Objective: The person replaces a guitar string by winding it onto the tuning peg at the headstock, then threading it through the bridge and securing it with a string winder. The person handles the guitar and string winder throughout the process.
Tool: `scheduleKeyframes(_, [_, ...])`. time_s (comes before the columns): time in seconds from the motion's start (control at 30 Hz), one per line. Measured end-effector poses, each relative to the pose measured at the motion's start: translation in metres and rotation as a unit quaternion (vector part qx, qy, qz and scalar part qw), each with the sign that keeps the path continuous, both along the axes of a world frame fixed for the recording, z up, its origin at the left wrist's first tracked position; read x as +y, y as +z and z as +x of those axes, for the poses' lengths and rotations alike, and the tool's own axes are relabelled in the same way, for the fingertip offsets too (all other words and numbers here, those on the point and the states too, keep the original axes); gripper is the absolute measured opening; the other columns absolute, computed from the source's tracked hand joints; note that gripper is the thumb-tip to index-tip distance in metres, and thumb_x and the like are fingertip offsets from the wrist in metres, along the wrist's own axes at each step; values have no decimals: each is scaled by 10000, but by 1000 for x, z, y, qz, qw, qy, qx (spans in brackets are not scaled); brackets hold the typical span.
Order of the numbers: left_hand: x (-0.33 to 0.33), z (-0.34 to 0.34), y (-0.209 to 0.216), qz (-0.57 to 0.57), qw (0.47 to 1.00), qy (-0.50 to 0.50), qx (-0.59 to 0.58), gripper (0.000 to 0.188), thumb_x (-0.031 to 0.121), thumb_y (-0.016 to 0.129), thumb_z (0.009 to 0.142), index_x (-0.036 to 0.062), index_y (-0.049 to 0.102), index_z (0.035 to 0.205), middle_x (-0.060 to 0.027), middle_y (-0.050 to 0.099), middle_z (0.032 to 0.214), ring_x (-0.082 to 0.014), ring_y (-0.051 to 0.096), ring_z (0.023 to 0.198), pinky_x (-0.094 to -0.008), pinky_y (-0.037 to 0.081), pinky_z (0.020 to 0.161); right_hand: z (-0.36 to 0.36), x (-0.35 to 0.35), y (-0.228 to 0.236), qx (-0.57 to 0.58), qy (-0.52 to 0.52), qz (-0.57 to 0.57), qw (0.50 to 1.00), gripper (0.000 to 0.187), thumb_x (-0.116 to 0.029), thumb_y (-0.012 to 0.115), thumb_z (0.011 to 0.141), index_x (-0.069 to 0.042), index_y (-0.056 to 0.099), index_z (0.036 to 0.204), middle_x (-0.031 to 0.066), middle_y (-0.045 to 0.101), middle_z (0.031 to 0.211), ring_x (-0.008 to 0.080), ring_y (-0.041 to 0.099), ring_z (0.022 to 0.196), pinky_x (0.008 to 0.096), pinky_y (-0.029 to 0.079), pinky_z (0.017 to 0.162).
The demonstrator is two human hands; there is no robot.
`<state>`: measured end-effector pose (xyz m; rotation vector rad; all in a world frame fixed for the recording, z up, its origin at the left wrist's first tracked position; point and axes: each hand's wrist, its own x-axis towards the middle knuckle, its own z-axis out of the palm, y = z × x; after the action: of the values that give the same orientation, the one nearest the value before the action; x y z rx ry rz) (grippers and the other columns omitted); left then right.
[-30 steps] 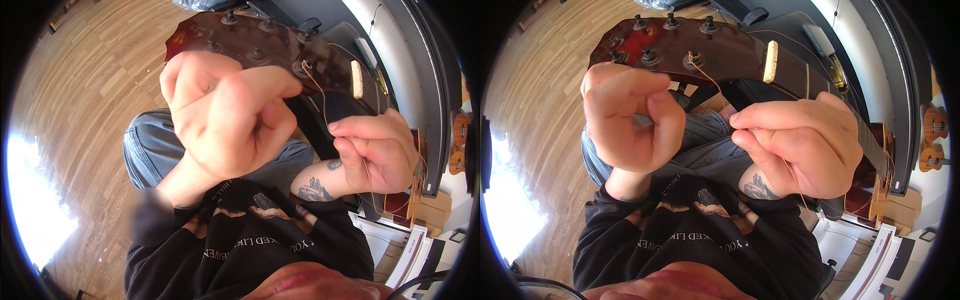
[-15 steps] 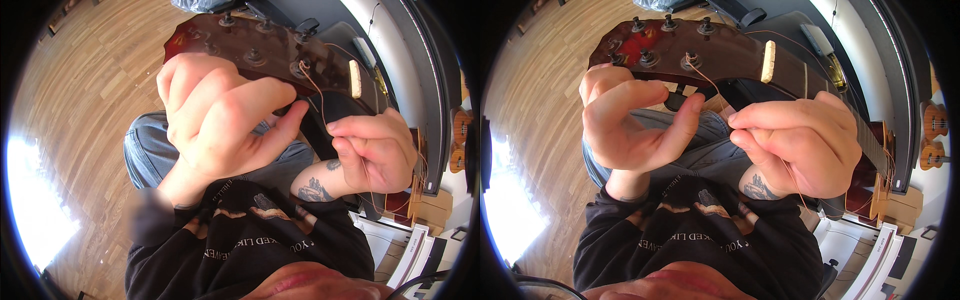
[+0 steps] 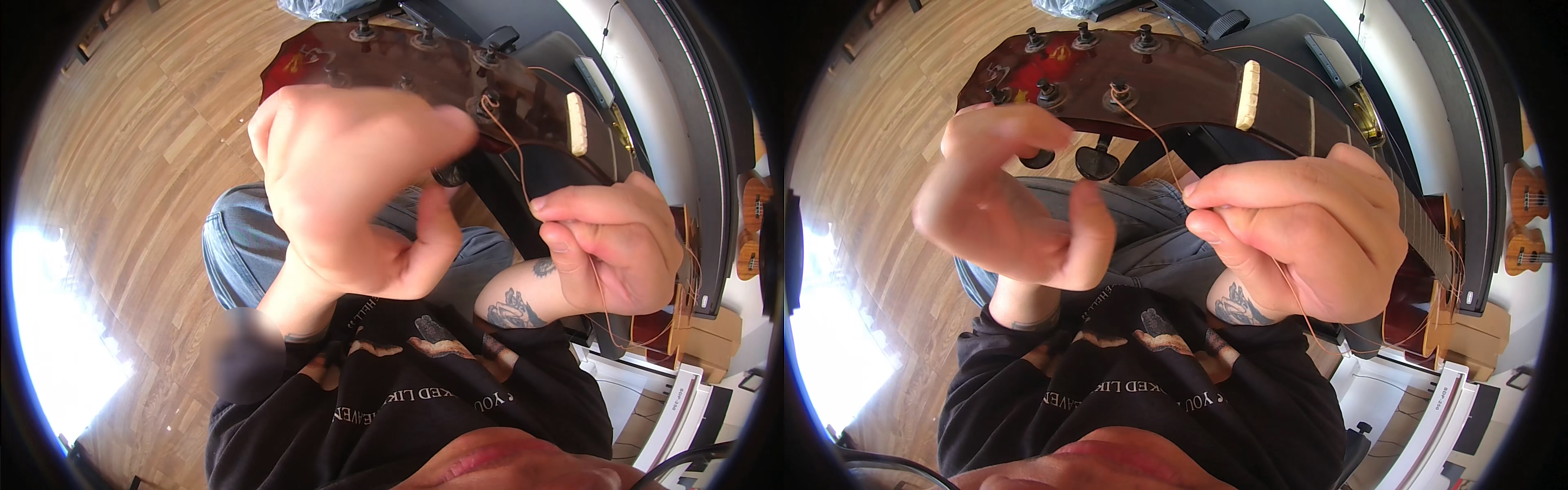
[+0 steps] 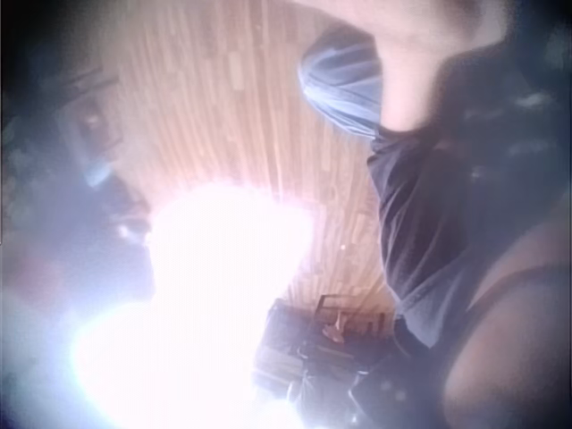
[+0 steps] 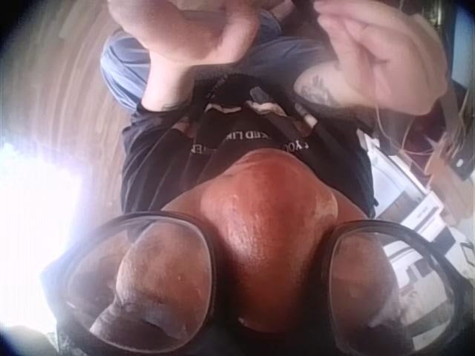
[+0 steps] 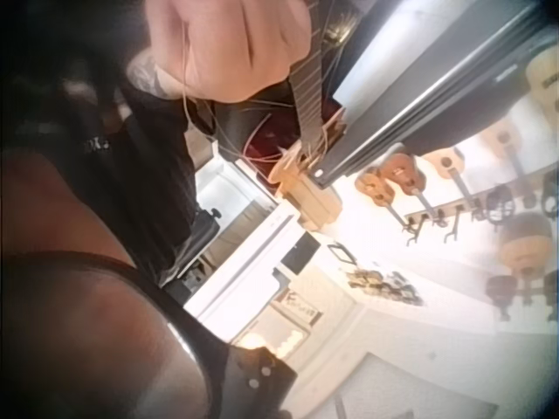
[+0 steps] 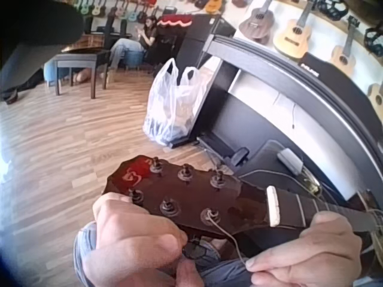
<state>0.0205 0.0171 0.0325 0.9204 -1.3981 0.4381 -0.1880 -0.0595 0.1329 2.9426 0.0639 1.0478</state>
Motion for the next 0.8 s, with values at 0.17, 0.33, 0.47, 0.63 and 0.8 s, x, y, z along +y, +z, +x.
scheduleKeyframes(0.17, [-3,-4,-5,-8,999,45,0,462,50,788,641,14,652,1081,-2,686,729,-170,552,744,-394,430,887,-2,3,5,13,-11,-1,1000,210,-26,825,778,-39,621,830,146,756,746,177,666,560,288,326,521])
scheduleKeyframes(0.33, [-4,-20,-6,-1,997,65,43,316,17,759,691,57,699,998,29,659,672,-173,533,794,-429,381,1001,-1,2,7,31,-5,-2,1000,208,-24,823,785,-37,622,841,145,757,749,177,666,561,286,325,521])
scheduleKeyframes(0.47, [0,-17,-8,23,997,59,32,286,34,781,674,91,719,947,30,678,693,-185,527,795,-437,385,1018,-2,3,4,25,-5,-1,1000,211,-27,824,783,-39,618,831,145,756,747,173,662,554,284,322,521])
scheduleKeyframes(0.63, [-7,-14,-12,-18,997,47,53,269,40,851,659,116,668,840,35,655,676,-202,521,743,-437,412,984,-2,1,4,16,0,-4,1000,212,-27,825,779,-41,619,831,146,755,745,170,659,550,283,318,521])
scheduleKeyframes(0.8, [-9,-16,-13,-31,996,75,39,272,11,853,688,126,609,725,21,559,620,-213,518,706,-443,437,946,-2,2,4,27,-9,3,1000,215,-32,828,776,-45,620,826,141,753,735,168,654,549,285,318,523])
